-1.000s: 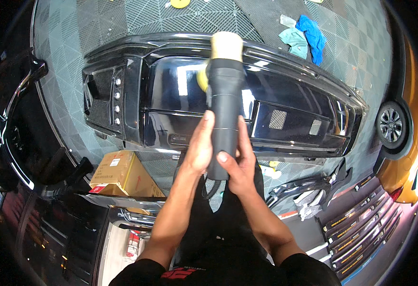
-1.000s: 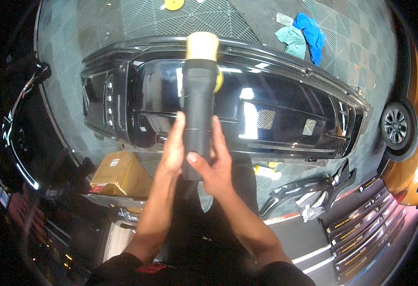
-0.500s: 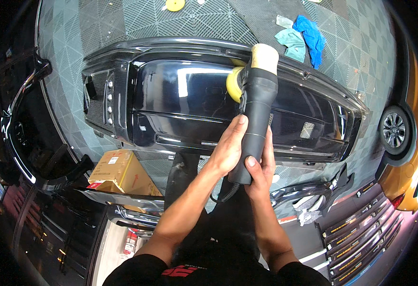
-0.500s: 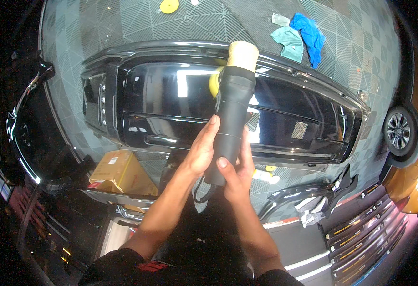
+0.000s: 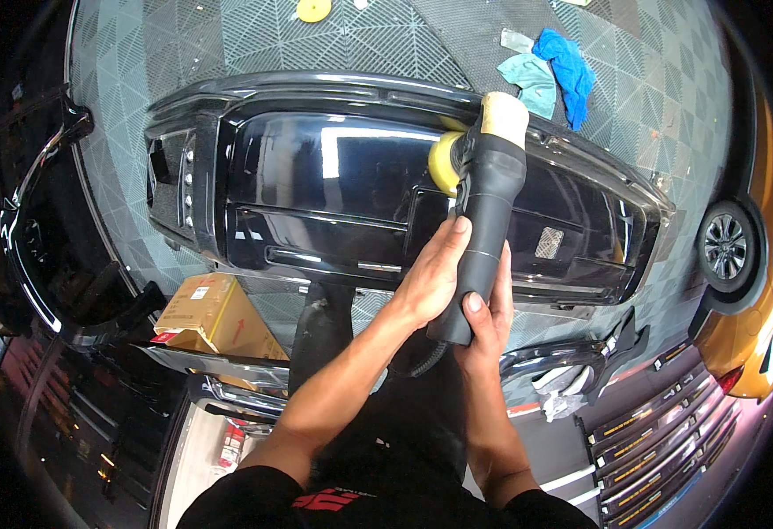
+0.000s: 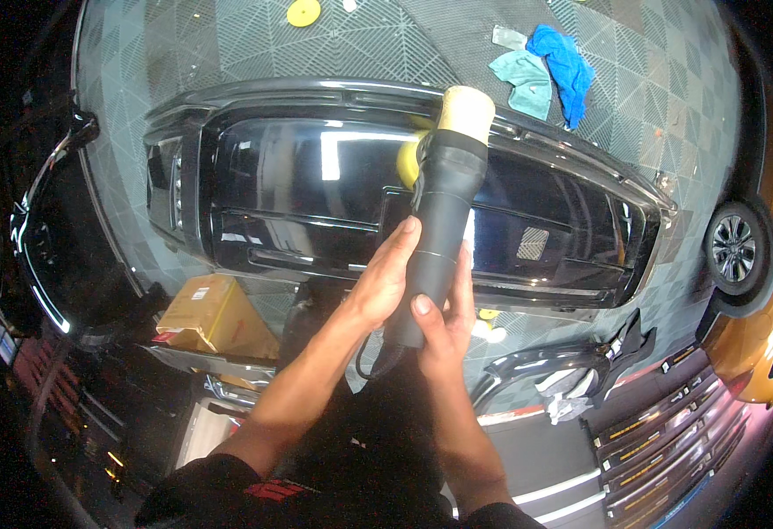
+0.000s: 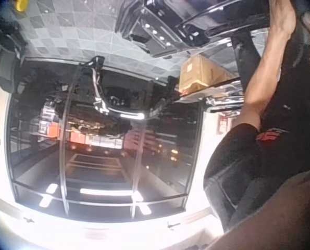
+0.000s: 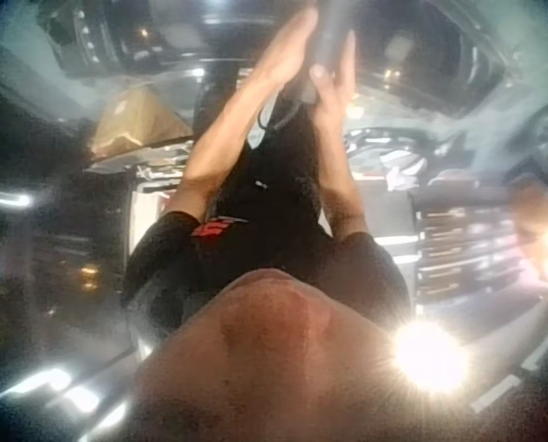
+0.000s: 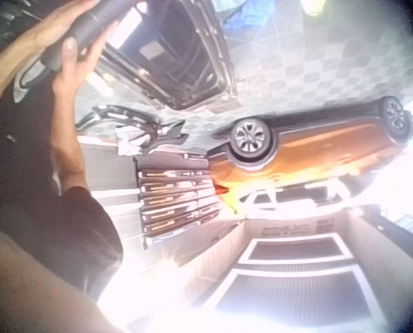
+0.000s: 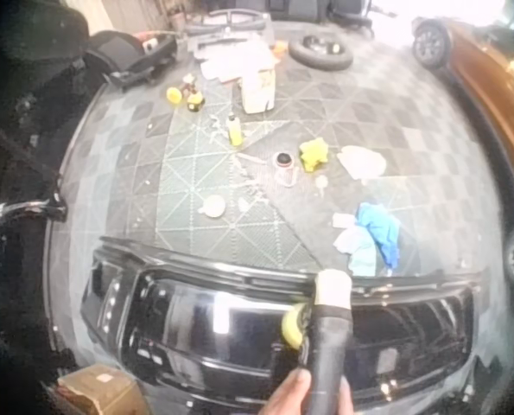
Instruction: The person uses a dual-action polisher with a yellow pad to buff the surface of a detached black car bumper. The person moves the tool systematically across the bumper's contours, including the grille area and side edges, in a workshop setting.
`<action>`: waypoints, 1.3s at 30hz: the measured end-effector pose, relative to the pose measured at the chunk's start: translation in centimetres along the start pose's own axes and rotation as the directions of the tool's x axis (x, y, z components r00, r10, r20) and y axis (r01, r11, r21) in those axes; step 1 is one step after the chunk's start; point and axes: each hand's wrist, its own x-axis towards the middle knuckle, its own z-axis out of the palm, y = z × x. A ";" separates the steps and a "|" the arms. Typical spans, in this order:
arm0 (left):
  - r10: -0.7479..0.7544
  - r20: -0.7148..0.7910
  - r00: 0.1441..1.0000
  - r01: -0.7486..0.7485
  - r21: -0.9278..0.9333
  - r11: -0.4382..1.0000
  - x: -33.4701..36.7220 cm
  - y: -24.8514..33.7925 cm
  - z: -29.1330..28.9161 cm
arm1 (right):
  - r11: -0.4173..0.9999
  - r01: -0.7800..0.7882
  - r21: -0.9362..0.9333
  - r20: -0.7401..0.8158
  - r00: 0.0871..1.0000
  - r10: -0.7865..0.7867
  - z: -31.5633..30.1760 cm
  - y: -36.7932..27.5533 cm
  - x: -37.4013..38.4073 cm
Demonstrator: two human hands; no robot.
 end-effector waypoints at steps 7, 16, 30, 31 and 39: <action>0.001 0.020 1.000 -0.003 0.086 0.996 0.9 -1.0 1.9 | 0.997 -0.028 0.067 -0.059 0.998 0.032 -1.4 -1.1 0.0; -0.021 0.130 0.991 0.012 0.067 0.998 1.9 -2.1 3.0 | 0.997 -0.025 0.079 -0.125 0.992 0.035 -2.5 -2.2 -0.1; 0.073 -0.070 0.995 -0.075 -0.029 0.997 -2.5 2.7 -4.8 | 0.999 -0.037 0.023 0.092 0.995 0.035 5.5 1.4 -0.8; 0.078 -0.087 0.993 -0.081 -0.033 0.996 -3.0 3.3 -5.7 | 0.999 -0.044 0.016 0.095 0.995 0.042 6.4 1.8 -0.9; 0.080 -0.181 0.980 -0.097 -0.090 0.991 -6.1 7.5 -13.1 | 0.989 -0.075 0.125 0.235 0.971 0.044 14.4 4.4 -1.5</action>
